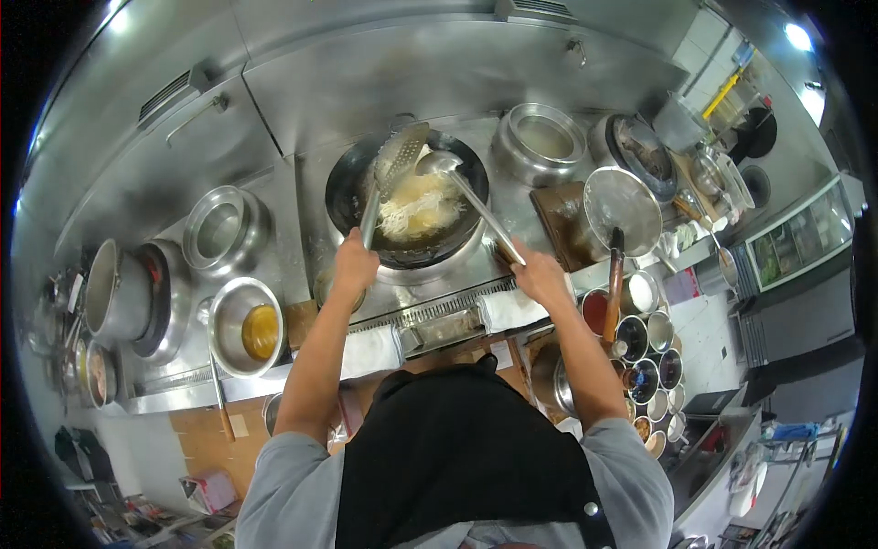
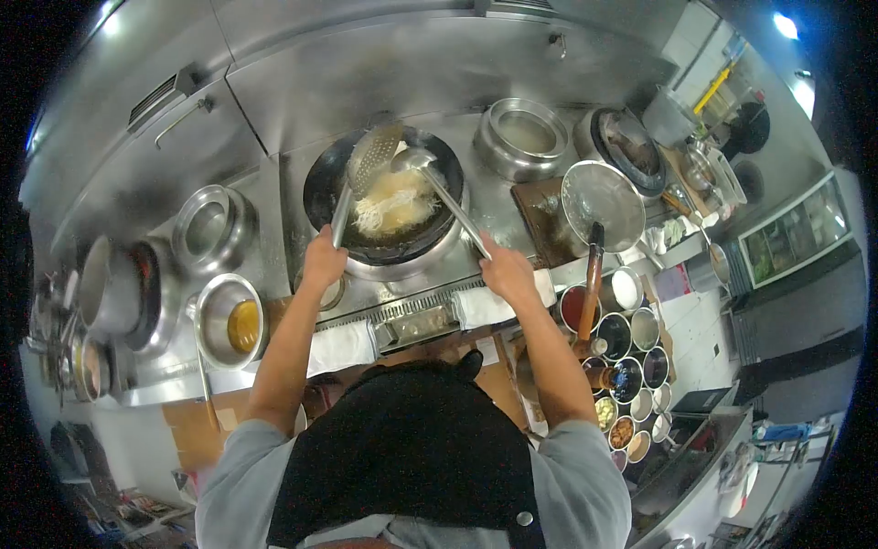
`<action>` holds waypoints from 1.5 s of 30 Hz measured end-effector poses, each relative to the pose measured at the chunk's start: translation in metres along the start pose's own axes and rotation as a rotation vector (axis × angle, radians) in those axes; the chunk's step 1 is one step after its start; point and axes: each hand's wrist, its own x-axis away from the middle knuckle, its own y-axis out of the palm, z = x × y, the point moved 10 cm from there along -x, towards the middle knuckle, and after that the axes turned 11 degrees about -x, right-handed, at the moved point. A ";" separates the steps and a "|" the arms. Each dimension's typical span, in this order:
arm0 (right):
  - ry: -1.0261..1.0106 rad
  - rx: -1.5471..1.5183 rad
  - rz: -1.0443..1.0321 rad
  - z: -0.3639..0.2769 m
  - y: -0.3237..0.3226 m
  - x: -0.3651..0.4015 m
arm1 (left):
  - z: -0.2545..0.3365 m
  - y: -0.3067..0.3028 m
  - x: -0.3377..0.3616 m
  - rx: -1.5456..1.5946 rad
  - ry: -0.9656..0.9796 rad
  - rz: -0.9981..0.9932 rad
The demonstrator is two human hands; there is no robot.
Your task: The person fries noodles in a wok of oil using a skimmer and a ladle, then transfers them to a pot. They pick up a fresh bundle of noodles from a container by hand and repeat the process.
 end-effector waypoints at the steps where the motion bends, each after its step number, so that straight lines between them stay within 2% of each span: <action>1: -0.003 0.026 0.003 -0.001 0.005 -0.008 | 0.001 0.000 0.002 -0.017 -0.014 -0.001; 4: -0.062 0.001 -0.009 -0.012 0.004 -0.013 | 0.005 -0.008 0.000 -0.050 -0.033 0.002; 7: 0.009 -0.010 0.007 -0.025 -0.017 0.022 | 0.000 -0.010 0.002 -0.036 -0.020 -0.006; 9: 0.017 -0.060 -0.053 -0.020 -0.015 0.047 | -0.010 -0.015 0.001 -0.015 0.004 0.025; 13: -0.008 -0.108 -0.158 -0.013 0.012 0.068 | -0.021 -0.022 0.008 -0.029 -0.023 -0.048; 17: -0.119 -0.036 -0.053 -0.021 0.024 0.078 | -0.024 -0.025 0.028 -0.011 -0.022 -0.082; 20: 0.035 -0.107 -0.124 -0.025 0.015 0.087 | -0.032 -0.019 0.035 0.038 -0.026 -0.046; 21: -0.187 -0.123 0.025 -0.023 0.010 0.087 | -0.034 -0.016 0.036 0.060 -0.029 -0.028; 25: -0.027 -0.522 0.170 0.018 0.014 0.101 | -0.032 -0.029 0.026 0.140 -0.031 0.008; 28: 0.069 -0.493 0.340 0.062 0.008 0.114 | -0.023 -0.052 0.030 0.116 -0.040 0.054; 29: 0.196 -0.374 0.319 0.086 0.011 0.113 | -0.017 -0.060 0.032 0.102 -0.028 0.073; 33: 0.261 -0.095 0.281 0.167 0.047 0.104 | 0.015 -0.075 0.035 0.042 -0.035 0.099; 35: 0.313 -0.034 0.238 0.202 0.077 0.100 | 0.026 -0.062 0.027 0.014 -0.002 0.135; 38: 0.407 -0.037 0.199 0.216 0.094 0.106 | 0.043 -0.020 0.011 -0.123 -0.042 0.051; 39: 0.400 -0.022 0.178 0.223 0.101 0.102 | 0.045 -0.005 0.007 -0.204 -0.101 -0.043; 42: 0.355 -0.044 0.113 0.239 0.110 0.099 | 0.067 0.005 0.008 -0.292 -0.092 -0.060; 45: 0.055 -0.147 0.165 0.208 0.063 0.096 | 0.056 0.022 0.007 -0.260 -0.102 -0.028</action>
